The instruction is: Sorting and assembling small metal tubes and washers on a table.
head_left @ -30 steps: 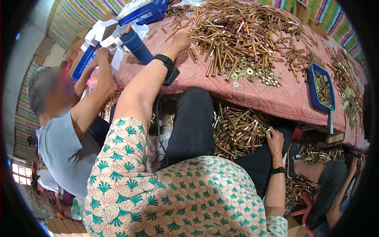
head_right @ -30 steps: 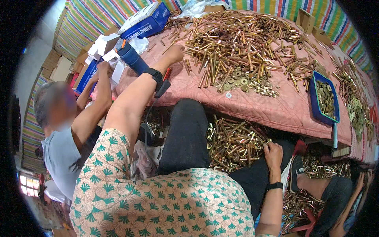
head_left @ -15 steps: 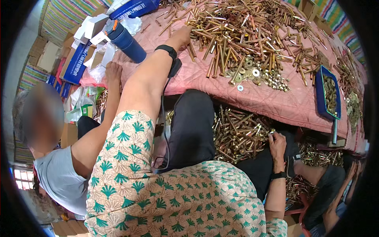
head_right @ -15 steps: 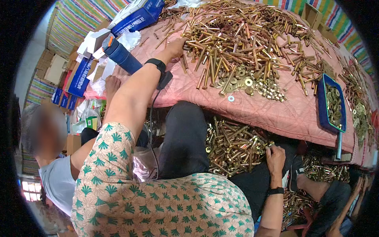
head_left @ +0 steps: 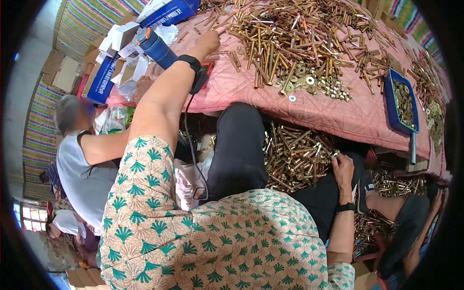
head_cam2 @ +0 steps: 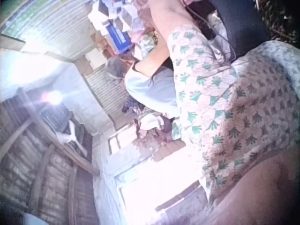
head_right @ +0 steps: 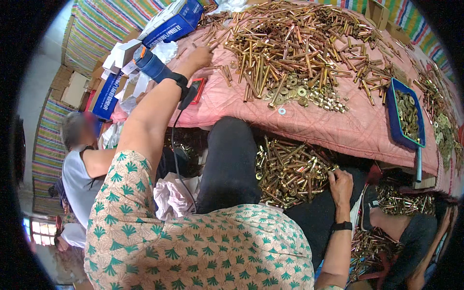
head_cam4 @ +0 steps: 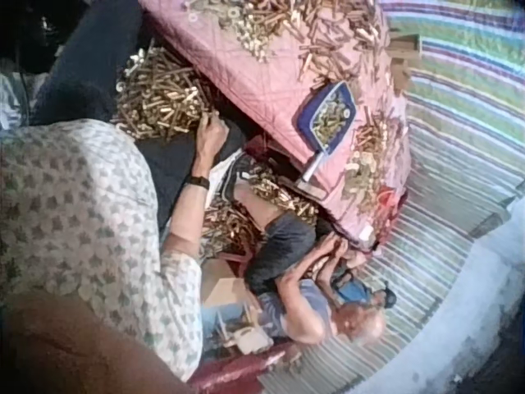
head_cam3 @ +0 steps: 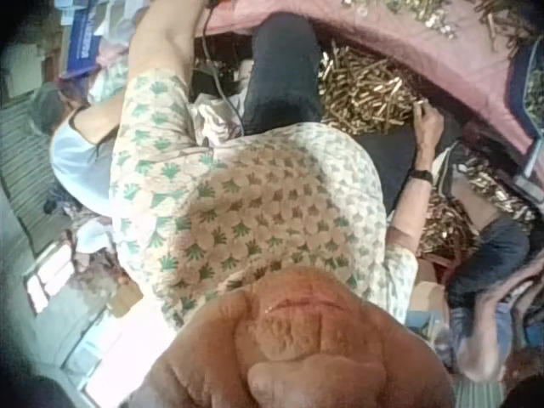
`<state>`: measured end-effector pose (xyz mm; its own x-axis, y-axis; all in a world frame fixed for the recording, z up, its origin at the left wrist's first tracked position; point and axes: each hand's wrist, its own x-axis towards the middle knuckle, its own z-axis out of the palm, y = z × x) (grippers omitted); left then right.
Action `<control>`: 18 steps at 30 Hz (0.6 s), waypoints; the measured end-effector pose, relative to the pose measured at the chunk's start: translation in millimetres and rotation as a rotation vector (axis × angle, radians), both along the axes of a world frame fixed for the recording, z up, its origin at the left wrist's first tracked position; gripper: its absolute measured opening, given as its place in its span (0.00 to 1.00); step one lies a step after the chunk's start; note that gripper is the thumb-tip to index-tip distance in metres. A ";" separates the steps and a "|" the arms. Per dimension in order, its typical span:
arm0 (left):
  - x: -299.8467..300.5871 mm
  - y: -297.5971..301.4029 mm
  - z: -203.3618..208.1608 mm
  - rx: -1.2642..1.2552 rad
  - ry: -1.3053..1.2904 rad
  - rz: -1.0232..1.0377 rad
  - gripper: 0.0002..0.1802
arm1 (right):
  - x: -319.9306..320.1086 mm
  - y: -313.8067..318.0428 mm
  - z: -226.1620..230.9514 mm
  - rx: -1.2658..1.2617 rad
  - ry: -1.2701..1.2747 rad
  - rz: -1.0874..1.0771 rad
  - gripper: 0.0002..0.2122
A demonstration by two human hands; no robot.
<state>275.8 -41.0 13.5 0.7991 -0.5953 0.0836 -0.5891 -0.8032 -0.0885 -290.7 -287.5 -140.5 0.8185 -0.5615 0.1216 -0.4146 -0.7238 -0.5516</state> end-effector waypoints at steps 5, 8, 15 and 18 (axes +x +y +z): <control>-6.1 6.4 -4.0 -0.121 0.016 -0.077 0.18 | -7.7 -2.9 -3.1 -0.025 -0.007 -0.027 0.11; -1.6 29.6 -11.9 -0.064 0.108 -0.085 0.16 | 1.6 -0.8 -3.8 -0.016 -0.015 0.017 0.12; -35.5 -0.4 -33.3 0.114 0.045 -0.027 0.13 | -1.7 -2.0 -6.7 -0.003 0.000 0.020 0.11; -40.9 -7.2 -31.2 0.087 -0.071 -0.086 0.13 | -3.3 -1.1 -5.2 -0.022 -0.036 0.000 0.11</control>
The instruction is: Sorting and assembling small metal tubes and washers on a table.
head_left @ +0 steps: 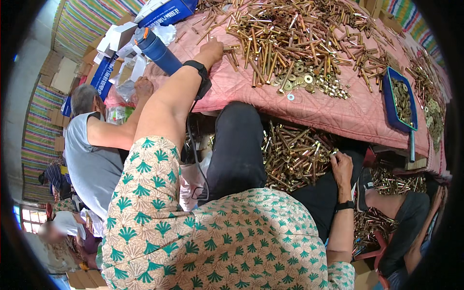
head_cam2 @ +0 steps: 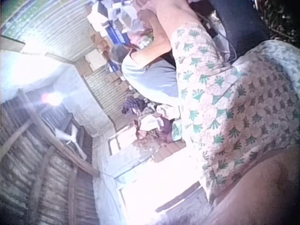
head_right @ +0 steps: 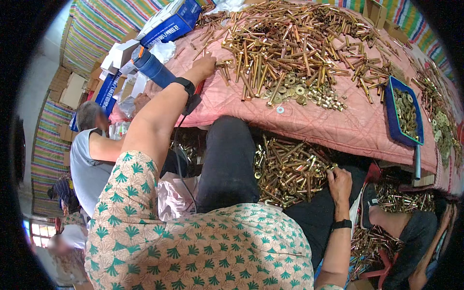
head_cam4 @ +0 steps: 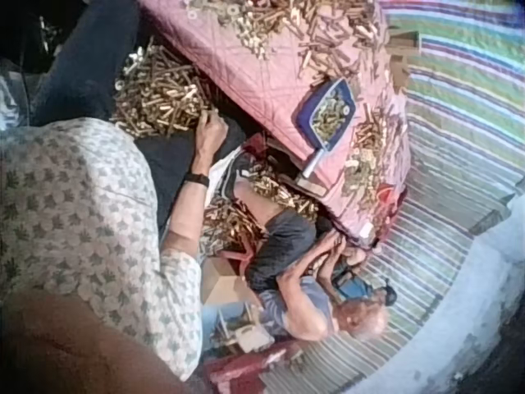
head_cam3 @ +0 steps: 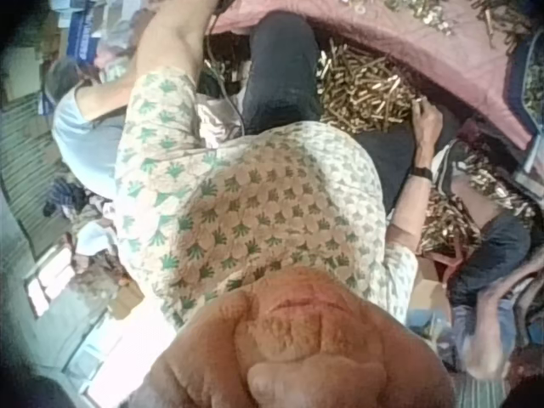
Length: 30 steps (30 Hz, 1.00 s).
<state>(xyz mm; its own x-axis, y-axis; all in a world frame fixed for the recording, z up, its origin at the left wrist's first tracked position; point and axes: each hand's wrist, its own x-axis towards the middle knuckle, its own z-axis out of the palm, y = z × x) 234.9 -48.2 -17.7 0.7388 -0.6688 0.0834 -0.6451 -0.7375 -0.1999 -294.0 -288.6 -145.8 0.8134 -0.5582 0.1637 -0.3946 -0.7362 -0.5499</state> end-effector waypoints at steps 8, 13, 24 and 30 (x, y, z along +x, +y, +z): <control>-17.9 -29.6 6.5 0.181 0.202 0.003 0.15 | -1.5 -3.0 -1.8 0.001 0.025 0.008 0.12; -54.2 -49.6 -6.8 -0.147 0.292 0.097 0.13 | -4.5 -3.7 -2.8 -0.022 0.020 -0.002 0.11; -141.5 -109.5 0.8 -0.736 0.340 0.056 0.17 | -17.2 -5.6 -4.6 -0.001 0.028 -0.043 0.11; -145.4 -111.9 1.6 -0.689 0.409 0.110 0.23 | -12.9 -3.2 -1.1 0.008 0.028 -0.025 0.10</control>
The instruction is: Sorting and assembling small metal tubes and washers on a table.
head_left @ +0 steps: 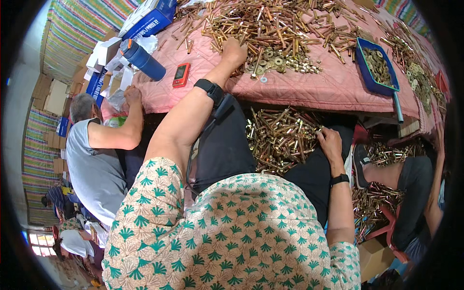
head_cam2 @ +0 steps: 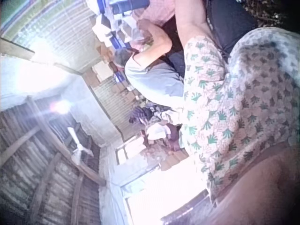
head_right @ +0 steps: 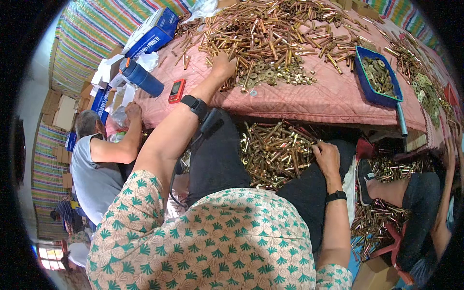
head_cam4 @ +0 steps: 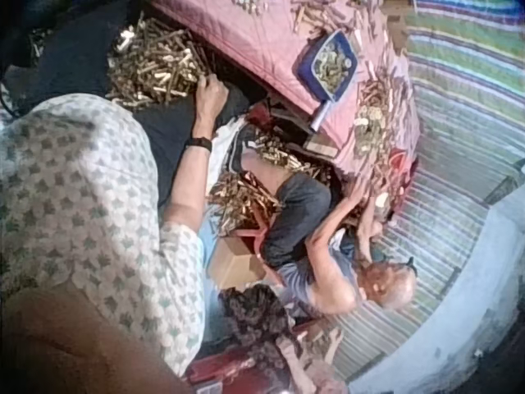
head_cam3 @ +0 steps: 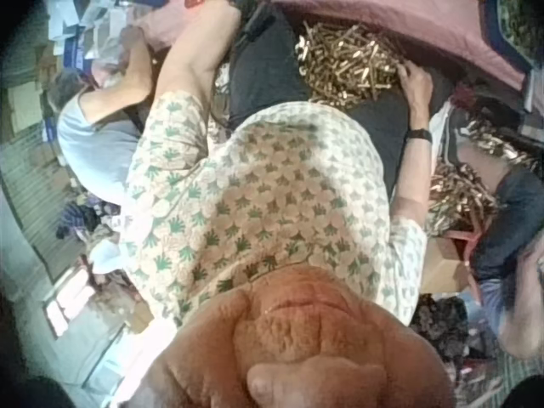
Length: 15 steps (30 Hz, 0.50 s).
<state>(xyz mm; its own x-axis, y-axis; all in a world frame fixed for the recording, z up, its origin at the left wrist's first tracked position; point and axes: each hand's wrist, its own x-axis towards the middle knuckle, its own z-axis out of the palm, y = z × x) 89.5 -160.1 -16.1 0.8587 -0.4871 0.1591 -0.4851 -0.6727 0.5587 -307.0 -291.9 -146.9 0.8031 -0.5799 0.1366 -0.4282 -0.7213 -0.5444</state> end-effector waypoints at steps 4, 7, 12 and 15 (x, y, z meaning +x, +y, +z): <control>1.2 18.8 0.6 0.041 -0.066 -0.038 0.23 | 3.6 -0.3 -1.8 -0.021 -0.008 0.018 0.10; -10.6 26.4 3.8 0.057 -0.082 -0.082 0.22 | 0.4 -0.4 -3.5 -0.019 -0.011 0.013 0.10; -12.2 54.7 0.6 -0.025 -0.336 -0.122 0.16 | 6.0 1.2 -4.3 -0.018 0.001 0.023 0.10; -27.6 66.9 -5.1 -0.062 -0.206 -0.298 0.16 | 3.1 0.1 -3.5 0.011 0.038 -0.014 0.11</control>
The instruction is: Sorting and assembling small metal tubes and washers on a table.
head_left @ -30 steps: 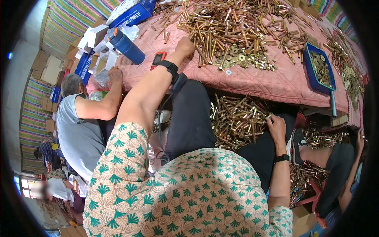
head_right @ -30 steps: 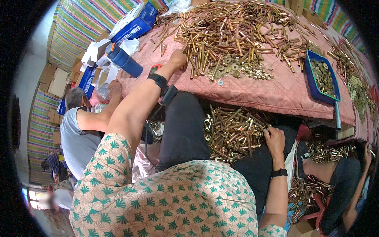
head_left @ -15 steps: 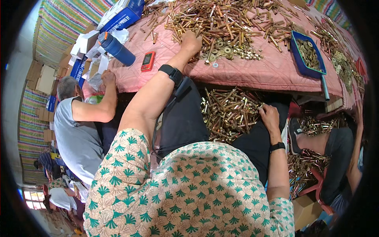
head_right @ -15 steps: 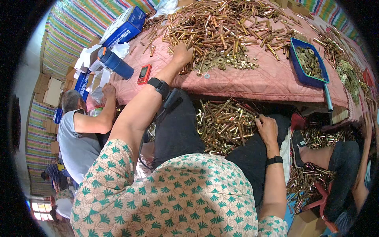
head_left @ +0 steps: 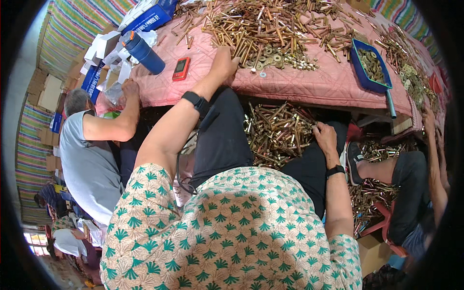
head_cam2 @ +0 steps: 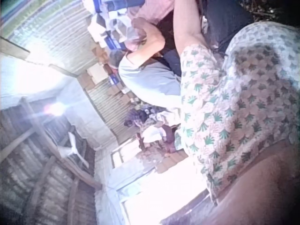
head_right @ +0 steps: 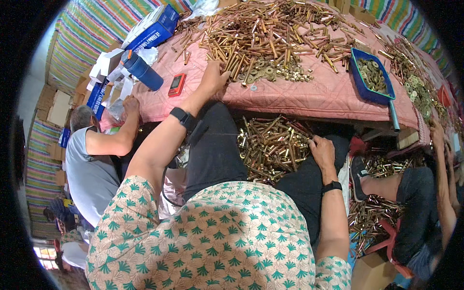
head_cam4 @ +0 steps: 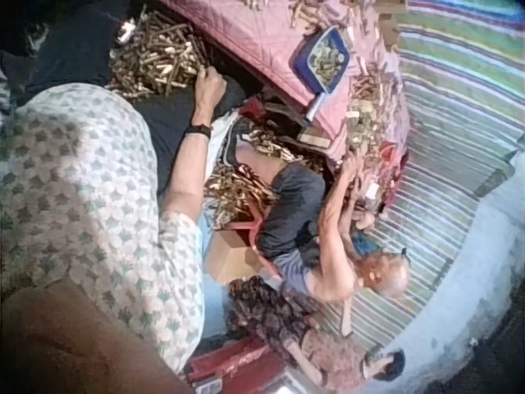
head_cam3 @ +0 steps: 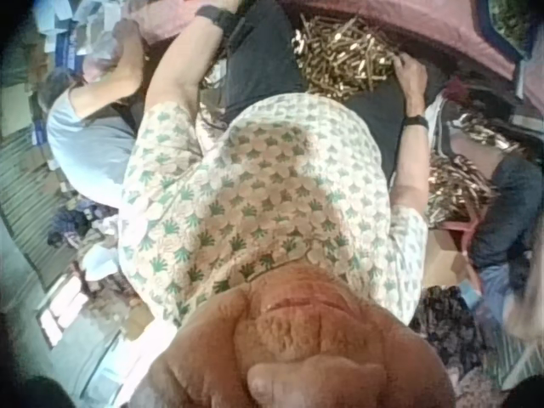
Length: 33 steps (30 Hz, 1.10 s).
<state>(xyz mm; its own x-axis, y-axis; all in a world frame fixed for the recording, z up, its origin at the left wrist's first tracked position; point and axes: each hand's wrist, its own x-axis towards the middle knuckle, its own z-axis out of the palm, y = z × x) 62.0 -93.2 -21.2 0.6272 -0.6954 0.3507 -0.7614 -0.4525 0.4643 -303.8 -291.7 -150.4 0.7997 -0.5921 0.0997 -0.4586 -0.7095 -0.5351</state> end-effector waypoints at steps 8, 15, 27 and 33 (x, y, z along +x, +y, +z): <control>-39.2 25.4 -16.1 -0.273 -0.039 0.018 0.10 | 3.6 3.5 7.8 -0.032 0.032 -0.006 0.11; -31.7 36.4 -19.0 -0.421 0.402 0.004 0.14 | -1.5 9.6 1.6 -0.057 0.044 0.004 0.12; -3.4 65.0 3.2 -0.702 1.004 -0.004 0.09 | 4.9 17.2 -14.8 -0.085 0.043 0.053 0.12; -15.9 27.9 26.9 -0.749 1.156 -0.064 0.08 | -13.5 -2.6 0.0 -0.168 -0.096 -0.013 0.13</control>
<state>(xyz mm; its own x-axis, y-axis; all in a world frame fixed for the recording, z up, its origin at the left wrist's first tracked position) 46.1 -65.3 5.7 0.7897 -0.6119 -0.0430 0.2107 0.2048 0.9558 -317.3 -294.4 -150.4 0.7741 -0.5712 0.2730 -0.4213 -0.7866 -0.4514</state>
